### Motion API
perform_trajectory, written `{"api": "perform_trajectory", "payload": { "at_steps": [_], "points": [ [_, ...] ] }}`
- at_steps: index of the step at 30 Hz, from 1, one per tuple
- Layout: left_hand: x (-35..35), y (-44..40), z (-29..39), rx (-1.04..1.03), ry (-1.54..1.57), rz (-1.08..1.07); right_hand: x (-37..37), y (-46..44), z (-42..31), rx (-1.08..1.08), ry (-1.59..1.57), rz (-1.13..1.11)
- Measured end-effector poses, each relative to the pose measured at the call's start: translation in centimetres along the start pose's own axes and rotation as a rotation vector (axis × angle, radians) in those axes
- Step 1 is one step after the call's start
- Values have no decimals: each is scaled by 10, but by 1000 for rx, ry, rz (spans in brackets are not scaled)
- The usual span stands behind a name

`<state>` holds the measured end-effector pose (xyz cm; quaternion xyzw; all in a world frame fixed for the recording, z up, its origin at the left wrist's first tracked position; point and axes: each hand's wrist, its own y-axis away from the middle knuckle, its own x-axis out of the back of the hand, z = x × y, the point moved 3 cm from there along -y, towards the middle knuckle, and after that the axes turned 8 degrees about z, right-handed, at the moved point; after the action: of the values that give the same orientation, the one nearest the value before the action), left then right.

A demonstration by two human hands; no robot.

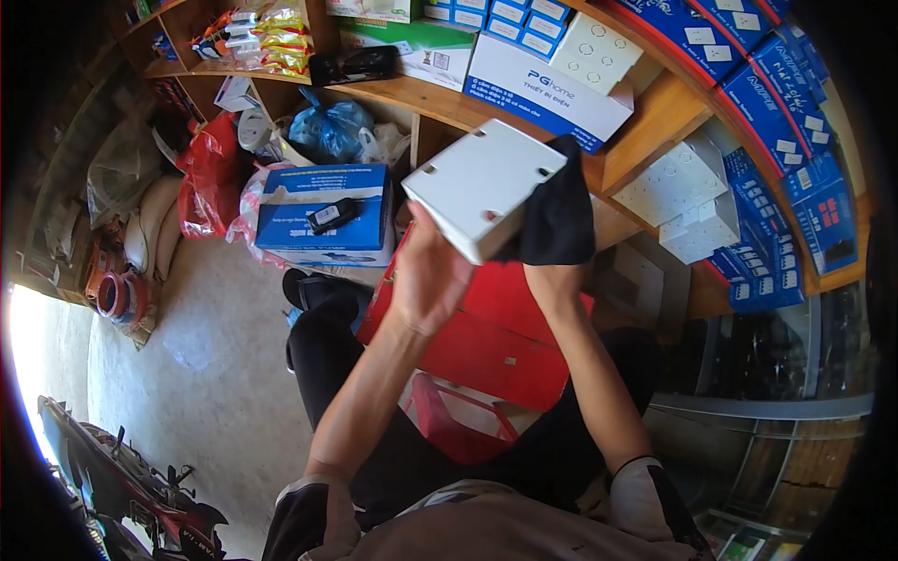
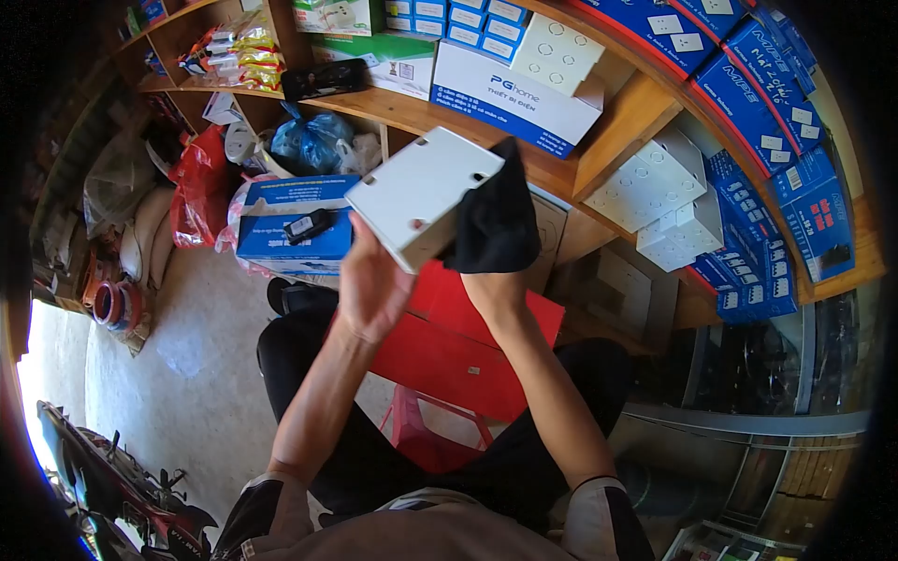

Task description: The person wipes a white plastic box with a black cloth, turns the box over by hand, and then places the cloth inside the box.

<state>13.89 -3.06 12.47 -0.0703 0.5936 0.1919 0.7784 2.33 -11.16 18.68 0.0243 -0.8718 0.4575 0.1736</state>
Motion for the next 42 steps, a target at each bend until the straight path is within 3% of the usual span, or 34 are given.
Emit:
{"api": "perform_trajectory", "payload": {
  "at_steps": [4, 5, 7, 9, 10, 11, 13, 14, 15, 17, 18, 19, 21, 22, 25, 27, 28, 29, 32, 33, 34, 35, 36, 37, 39, 41, 42],
  "points": [
    [-1, 5, -4, 34, 13, -72, -1, 17, 6, -70, -42, -99],
    [-1, 5, -3, -11, -25, -61, -5, 24, -4, -30, 137, -88],
    [-4, 5, 1, -54, -27, 18, -18, 67, 2, -240, -34, -572],
    [0, 0, 13, -176, -216, -33, -17, 68, -34, -4, -12, -621],
    [0, 1, 17, -196, -172, 54, -17, 59, -51, 167, 117, -382],
    [-4, 1, 22, -204, -172, 61, -17, 54, -63, 169, 108, -388],
    [-10, 0, 35, -275, -294, 52, -19, 48, -72, -212, -217, -402],
    [-6, -2, 39, -283, -317, 29, -19, 42, -67, -44, -45, -329],
    [-1, -8, 44, -345, -476, -4, -16, 35, -61, -40, -55, -338],
    [4, -3, 51, -247, -726, 5, -2, 18, -53, 59, -258, -342],
    [0, 1, 47, -171, -721, -47, -1, 7, -44, 84, -117, -429],
    [1, 5, 40, -192, -947, -143, -5, -4, -36, 111, 29, -510],
    [-1, 10, 22, 29, -994, -183, -14, -5, -37, 168, -10, -399],
    [-7, 12, 16, -91, -851, -253, -16, 3, -33, 112, -79, -408],
    [2, 6, 18, -175, -774, -230, -18, 15, -52, 12, -103, -494],
    [2, 8, 21, -114, -778, -224, -18, 15, -52, -12, -240, -190],
    [1, 11, 20, -103, -802, -266, -11, 16, -34, -146, -318, -530],
    [-2, 15, 18, -91, -821, -306, -5, 18, -14, -146, -317, -528],
    [-10, 23, 8, -95, -828, -224, -6, 20, 35, -322, -342, -795],
    [-7, 19, 5, -108, -827, -170, -15, 25, 19, -324, -378, -806],
    [3, 11, -3, -319, -754, -155, -22, 25, -6, -180, -356, -671],
    [7, 7, 4, -333, -791, -24, -26, 23, -23, -39, -323, -526],
    [11, 1, 11, -265, -715, -3, -31, 30, -18, 241, -220, -537],
    [14, -6, 16, -194, -632, 8, -30, 24, -15, 249, -227, -539],
    [6, -3, 29, 44, -533, 93, -27, 9, -13, -48, -250, -744],
    [7, -5, 28, -18, -707, 70, -18, 7, -15, -126, -159, -844],
    [4, -1, 27, -68, -867, 77, -20, 4, -24, -71, -171, -741]
  ]
}}
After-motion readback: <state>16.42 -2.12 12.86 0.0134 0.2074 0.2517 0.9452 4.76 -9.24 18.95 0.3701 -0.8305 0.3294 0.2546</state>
